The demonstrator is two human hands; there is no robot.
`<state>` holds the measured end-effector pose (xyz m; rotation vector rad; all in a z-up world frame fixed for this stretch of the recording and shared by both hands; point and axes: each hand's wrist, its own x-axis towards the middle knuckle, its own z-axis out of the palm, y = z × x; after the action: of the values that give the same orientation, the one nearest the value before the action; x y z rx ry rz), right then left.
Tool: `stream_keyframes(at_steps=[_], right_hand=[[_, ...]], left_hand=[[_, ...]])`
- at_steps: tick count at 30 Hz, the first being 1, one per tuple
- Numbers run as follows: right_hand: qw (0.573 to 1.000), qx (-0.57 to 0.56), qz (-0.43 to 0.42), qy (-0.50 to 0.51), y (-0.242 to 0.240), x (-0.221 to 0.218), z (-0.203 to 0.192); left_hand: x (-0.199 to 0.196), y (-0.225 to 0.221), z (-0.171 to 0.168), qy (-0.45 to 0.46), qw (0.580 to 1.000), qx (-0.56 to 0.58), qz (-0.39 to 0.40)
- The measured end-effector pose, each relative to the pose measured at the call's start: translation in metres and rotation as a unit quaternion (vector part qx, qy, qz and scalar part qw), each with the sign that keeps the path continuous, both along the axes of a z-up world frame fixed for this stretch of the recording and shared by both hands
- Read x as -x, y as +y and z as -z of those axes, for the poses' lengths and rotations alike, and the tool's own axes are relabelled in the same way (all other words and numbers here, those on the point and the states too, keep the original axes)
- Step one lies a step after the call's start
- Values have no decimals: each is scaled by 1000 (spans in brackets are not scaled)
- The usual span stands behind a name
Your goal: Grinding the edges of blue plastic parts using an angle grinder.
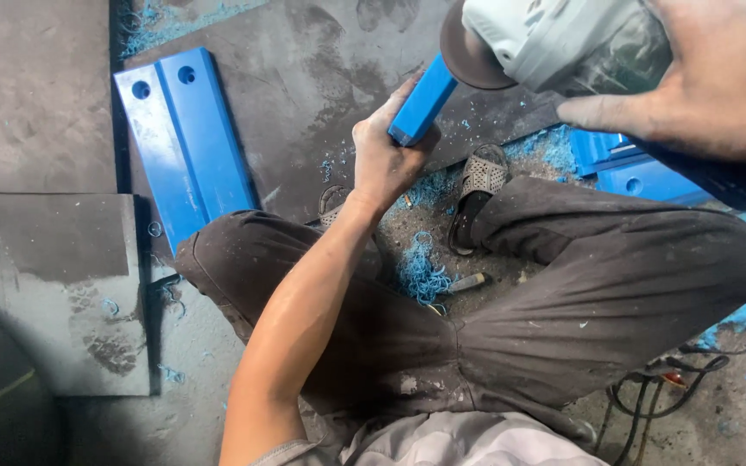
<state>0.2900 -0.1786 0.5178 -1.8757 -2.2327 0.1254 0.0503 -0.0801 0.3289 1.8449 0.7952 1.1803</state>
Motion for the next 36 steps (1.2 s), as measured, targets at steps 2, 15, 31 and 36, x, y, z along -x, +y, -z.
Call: stream_keyframes(at_steps=[2,15,31,36], right_hand=[[1000,14,3,7,-3,-3,6],[993,61,97,43,-6,-24,7],[995,86,41,-29,-38,48,-18],[989,95,64,-96,-27,41,-18]], left_hand=[[2,-2,0,7,1000,13,6],[-1,4,6,-20,1000,-1,-6],[-8,-1,16,-22,999,8,47],[-10,2,19,-40,998,-12,38]])
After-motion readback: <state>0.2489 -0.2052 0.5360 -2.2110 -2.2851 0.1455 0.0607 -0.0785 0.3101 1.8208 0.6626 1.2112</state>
